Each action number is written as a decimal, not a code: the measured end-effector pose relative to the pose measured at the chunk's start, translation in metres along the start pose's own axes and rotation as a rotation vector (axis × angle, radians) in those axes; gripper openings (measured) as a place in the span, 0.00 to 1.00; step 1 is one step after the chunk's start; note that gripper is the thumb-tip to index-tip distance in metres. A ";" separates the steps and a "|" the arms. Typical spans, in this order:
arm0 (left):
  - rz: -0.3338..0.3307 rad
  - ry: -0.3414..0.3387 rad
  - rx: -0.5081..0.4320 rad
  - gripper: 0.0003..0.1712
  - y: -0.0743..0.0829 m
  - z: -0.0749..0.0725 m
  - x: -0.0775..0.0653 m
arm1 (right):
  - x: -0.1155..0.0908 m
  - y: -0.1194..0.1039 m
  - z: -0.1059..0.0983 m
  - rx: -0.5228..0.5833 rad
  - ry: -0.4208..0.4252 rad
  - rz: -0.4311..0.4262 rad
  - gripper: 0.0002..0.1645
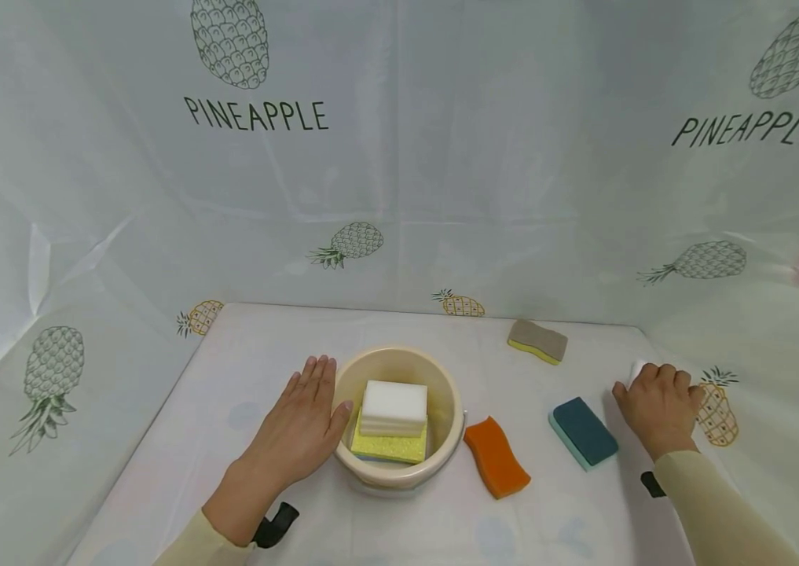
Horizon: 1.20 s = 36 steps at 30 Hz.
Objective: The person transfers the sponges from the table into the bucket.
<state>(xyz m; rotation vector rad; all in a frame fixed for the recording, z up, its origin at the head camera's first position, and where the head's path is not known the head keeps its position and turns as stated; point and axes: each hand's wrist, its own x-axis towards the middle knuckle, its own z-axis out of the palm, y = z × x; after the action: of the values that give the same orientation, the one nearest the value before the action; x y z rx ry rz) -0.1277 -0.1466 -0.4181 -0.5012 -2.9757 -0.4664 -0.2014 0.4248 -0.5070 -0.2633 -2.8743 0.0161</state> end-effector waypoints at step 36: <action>-0.006 -0.004 -0.018 0.41 -0.001 0.002 0.000 | -0.017 0.037 0.015 -0.068 0.151 0.068 0.43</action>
<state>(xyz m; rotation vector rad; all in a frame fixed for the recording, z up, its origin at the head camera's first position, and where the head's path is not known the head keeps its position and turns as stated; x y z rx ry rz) -0.1282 -0.1469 -0.4203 -0.4955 -2.9804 -0.4934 -0.1826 0.4581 -0.5274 -0.3600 -2.7180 -0.0852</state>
